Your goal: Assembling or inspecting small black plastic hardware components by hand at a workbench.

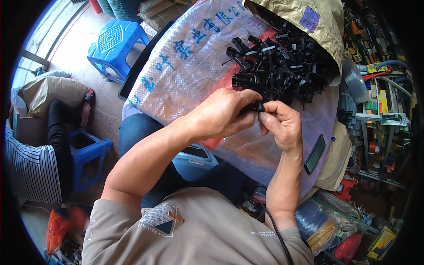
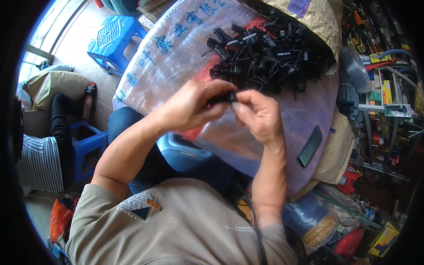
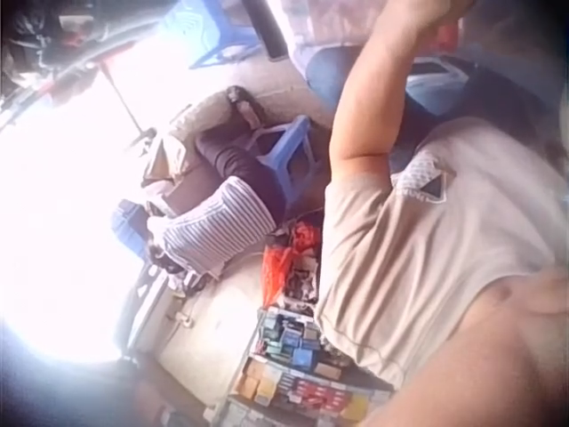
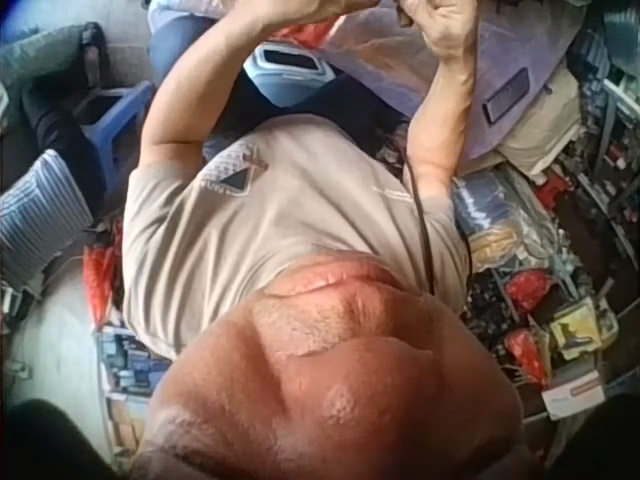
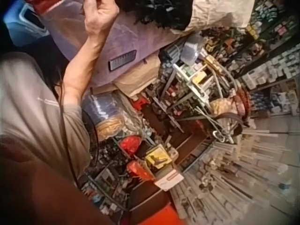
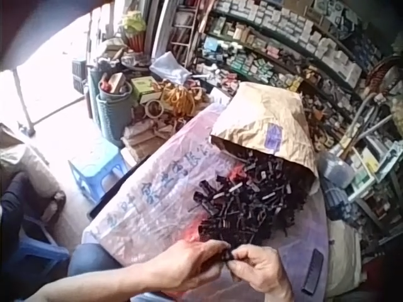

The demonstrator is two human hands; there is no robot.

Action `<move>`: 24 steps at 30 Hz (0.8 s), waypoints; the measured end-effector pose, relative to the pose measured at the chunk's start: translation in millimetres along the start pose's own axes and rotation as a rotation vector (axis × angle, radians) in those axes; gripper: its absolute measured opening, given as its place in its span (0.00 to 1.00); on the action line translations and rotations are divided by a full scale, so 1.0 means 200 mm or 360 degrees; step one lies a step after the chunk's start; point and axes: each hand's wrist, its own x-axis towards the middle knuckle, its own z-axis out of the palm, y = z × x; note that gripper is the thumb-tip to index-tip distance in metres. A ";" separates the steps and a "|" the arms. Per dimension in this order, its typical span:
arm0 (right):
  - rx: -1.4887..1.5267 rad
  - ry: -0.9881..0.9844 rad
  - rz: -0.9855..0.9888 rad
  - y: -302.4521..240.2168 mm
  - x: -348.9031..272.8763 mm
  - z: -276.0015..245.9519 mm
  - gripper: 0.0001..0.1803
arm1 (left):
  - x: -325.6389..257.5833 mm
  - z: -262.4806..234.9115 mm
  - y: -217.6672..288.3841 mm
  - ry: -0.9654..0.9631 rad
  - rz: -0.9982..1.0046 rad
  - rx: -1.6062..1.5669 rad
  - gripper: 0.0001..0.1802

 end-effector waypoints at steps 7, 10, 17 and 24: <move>0.0006 -0.0077 0.0016 -0.04 0.08 0.04 0.03 | 0.00 -0.03 0.01 0.0078 -0.0059 0.0147 0.16; -0.0055 -0.0147 -0.0014 -0.09 0.16 0.05 0.02 | 0.01 -0.06 0.01 0.0186 -0.0109 0.0152 0.18; -0.0183 -0.0041 -0.0171 -0.12 0.36 0.09 0.06 | 0.07 -0.17 -0.02 0.0518 -0.0450 -0.0632 0.18; -0.1643 0.0433 -0.0850 0.08 0.54 0.10 0.09 | 0.14 -0.39 -0.16 0.0924 -0.0608 -0.1603 0.11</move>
